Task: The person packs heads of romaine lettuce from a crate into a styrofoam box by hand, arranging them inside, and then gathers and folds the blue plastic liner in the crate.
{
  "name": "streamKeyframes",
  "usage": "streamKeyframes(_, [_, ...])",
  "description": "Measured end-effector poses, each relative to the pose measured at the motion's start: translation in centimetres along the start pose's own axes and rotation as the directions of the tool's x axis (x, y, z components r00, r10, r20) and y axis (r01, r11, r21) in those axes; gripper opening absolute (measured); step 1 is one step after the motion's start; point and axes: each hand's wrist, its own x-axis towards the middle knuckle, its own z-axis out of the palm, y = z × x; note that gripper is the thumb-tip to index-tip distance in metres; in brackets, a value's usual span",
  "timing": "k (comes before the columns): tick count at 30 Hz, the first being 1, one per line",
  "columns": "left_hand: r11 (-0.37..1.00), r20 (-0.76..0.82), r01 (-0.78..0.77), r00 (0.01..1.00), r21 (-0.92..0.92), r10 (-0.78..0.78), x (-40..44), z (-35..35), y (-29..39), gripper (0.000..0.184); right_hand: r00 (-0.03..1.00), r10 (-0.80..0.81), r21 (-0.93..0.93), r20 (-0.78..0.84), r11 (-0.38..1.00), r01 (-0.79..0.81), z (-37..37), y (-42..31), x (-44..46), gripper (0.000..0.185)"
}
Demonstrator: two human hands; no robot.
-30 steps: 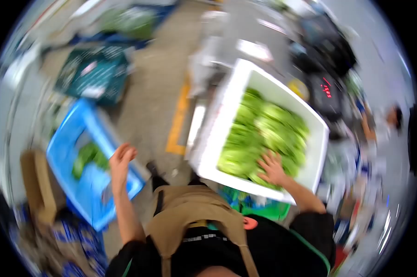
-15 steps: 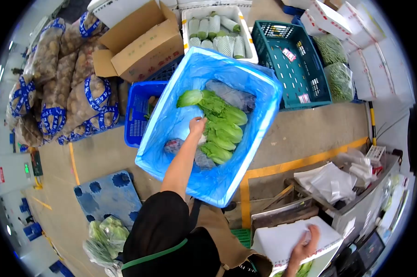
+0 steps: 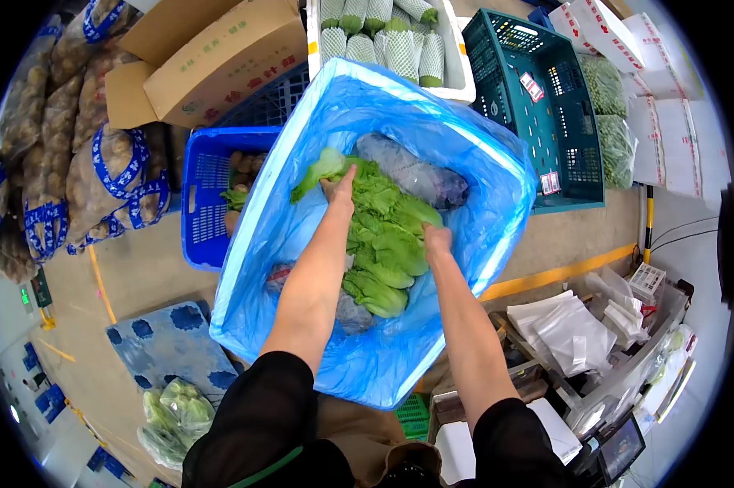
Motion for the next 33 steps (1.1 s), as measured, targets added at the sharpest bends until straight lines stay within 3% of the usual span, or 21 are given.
streamKeyframes(1, [1.0, -0.052, -0.022, 0.998, 0.02, 0.023, 0.8, 0.5, 0.0, 0.108, 0.994, 0.109, -0.003, -0.021, 0.994, -0.109, 0.5, 0.1, 1.1, 0.049])
streamKeyframes(4, [0.979, -0.068, 0.124, 0.988, -0.163, -0.136, 3.0, 0.9, -0.3, 0.105, 0.958, 0.286, 0.523, 0.035, 0.811, -0.262, 1.7, 0.8, 2.9, 0.05])
streamKeyframes(7, [0.965, 0.074, 0.049, 0.997, -0.258, -0.031, 2.5, -1.0, -1.4, 0.095, 0.945, 0.32, 0.625, 0.067, 0.725, -0.289, 1.2, 0.2, 2.5, 0.053])
streamKeyframes(10, [0.937, 0.217, 0.224, 0.962, -0.268, -0.168, 1.0, -3.7, -1.7, 0.088, 0.975, -0.014, 0.431, -0.221, 0.896, 0.11, 2.2, 2.2, 1.3, 0.053])
streamKeyframes(13, [0.874, 0.222, 0.167, 0.973, -0.457, -0.07, -1.1, -6.4, -4.6, 0.058, 0.991, 0.131, 0.603, -0.03, 0.793, -0.086, 1.4, 3.0, 2.6, 0.055])
streamKeyframes(16, [0.747, 0.197, 0.184, 0.978, -0.638, -0.073, -2.3, -8.8, -7.9, 0.04, 0.945, 0.266, 0.503, 0.19, 0.8, -0.326, 0.7, 2.3, 4.9, 0.057])
streamKeyframes(19, [0.685, 0.288, 0.29, 0.95, -0.668, -0.122, -5.3, -11.7, -8.7, 0.034, 0.968, 0.247, 0.33, 0.036, 0.912, -0.245, 1.3, 4.1, 7.2, 0.068])
streamKeyframes(22, [0.614, 0.497, 0.358, 0.866, -0.703, 0.064, -8.0, -14.3, -10.1, 0.044, 0.993, 0.036, 0.224, -0.111, 0.975, -0.01, 0.6, -1.0, -1.3, 0.078])
streamKeyframes(23, [0.593, 0.551, 0.38, 0.824, -0.71, 0.132, -8.8, -15.2, -10.7, 0.048, 0.989, -0.029, 0.211, -0.147, 0.976, 0.06, 0.9, -0.7, -1.7, 0.075])
streamKeyframes(24, [0.631, 0.598, 0.413, 0.795, -0.657, 0.102, -9.3, -15.9, -11.2, 0.05, 0.979, -0.097, 0.197, -0.182, 0.971, 0.133, 1.1, -0.4, -1.9, 0.073])
streamKeyframes(27, [0.464, 0.756, 0.643, 0.648, -0.61, 0.096, -10.3, -18.1, -11.8, 0.05, 0.95, -0.247, 0.271, -0.189, 0.917, 0.292, 2.0, 0.9, -2.0, 0.072])
streamKeyframes(28, [0.481, 0.738, 0.619, 0.669, -0.62, 0.09, -11.0, -18.0, -11.2, 0.049, 0.942, -0.269, 0.266, -0.201, 0.91, 0.317, 2.3, 1.2, -1.7, 0.071])
streamKeyframes(30, [0.503, 0.779, 0.643, 0.619, -0.578, 0.103, -14.3, -18.1, -7.2, 0.049, 0.935, -0.279, 0.264, -0.217, 0.906, 0.332, 2.4, 0.6, -1.9, 0.067])
streamKeyframes(33, [0.539, 0.791, 0.619, 0.59, -0.572, 0.161, -17.4, -18.3, -3.5, 0.051, 0.872, -0.432, 0.282, -0.232, 0.828, 0.485, 2.4, -2.1, -5.3, 0.062])
